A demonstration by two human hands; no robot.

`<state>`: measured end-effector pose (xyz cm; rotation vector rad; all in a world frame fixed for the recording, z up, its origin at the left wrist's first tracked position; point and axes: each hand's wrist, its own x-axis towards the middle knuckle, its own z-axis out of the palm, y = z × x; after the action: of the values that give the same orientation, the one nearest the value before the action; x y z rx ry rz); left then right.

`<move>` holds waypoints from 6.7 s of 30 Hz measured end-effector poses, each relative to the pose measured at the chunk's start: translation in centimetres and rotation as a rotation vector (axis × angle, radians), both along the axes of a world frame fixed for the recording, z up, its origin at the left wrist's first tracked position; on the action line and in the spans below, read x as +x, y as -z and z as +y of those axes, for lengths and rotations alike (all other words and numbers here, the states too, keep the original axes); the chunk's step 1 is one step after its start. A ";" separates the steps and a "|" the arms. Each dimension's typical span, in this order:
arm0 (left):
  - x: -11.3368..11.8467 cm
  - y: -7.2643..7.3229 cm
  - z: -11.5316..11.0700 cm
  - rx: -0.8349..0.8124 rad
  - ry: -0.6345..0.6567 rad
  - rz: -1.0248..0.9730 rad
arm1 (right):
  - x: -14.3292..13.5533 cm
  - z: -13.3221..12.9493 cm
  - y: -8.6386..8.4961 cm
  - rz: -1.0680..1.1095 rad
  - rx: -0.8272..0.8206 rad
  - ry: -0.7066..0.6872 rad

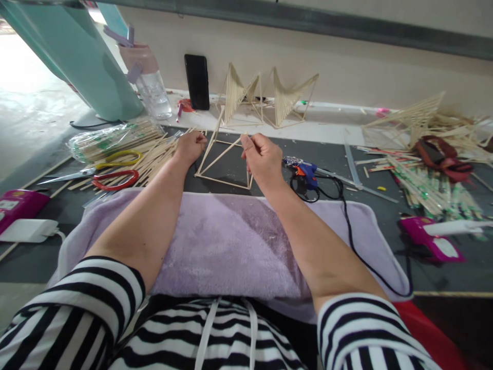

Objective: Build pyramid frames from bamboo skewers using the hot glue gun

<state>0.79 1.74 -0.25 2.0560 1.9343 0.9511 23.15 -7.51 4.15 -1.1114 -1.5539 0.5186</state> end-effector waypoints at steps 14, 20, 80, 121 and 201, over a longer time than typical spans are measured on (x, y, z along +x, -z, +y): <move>-0.1 0.3 0.2 -0.007 -0.009 -0.002 | 0.1 0.1 0.1 -0.017 0.013 0.001; -0.2 0.4 0.4 0.001 -0.001 0.006 | 0.1 0.1 0.1 -0.016 0.014 0.005; 5.0 -12.3 -6.6 -0.407 0.615 -0.010 | 0.2 -0.5 -0.9 -0.060 -0.051 -0.036; 5.3 -11.2 -6.1 -0.334 0.581 -0.122 | 0.2 -0.7 -1.3 -0.064 -0.075 -0.079; 5.6 -12.8 -7.5 -0.437 0.544 -0.058 | 0.5 -0.7 -1.4 -0.084 -0.049 -0.094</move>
<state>6.37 -5.73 12.57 2.0748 1.2846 0.4148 23.68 -8.22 5.56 -1.1134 -1.6808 0.5816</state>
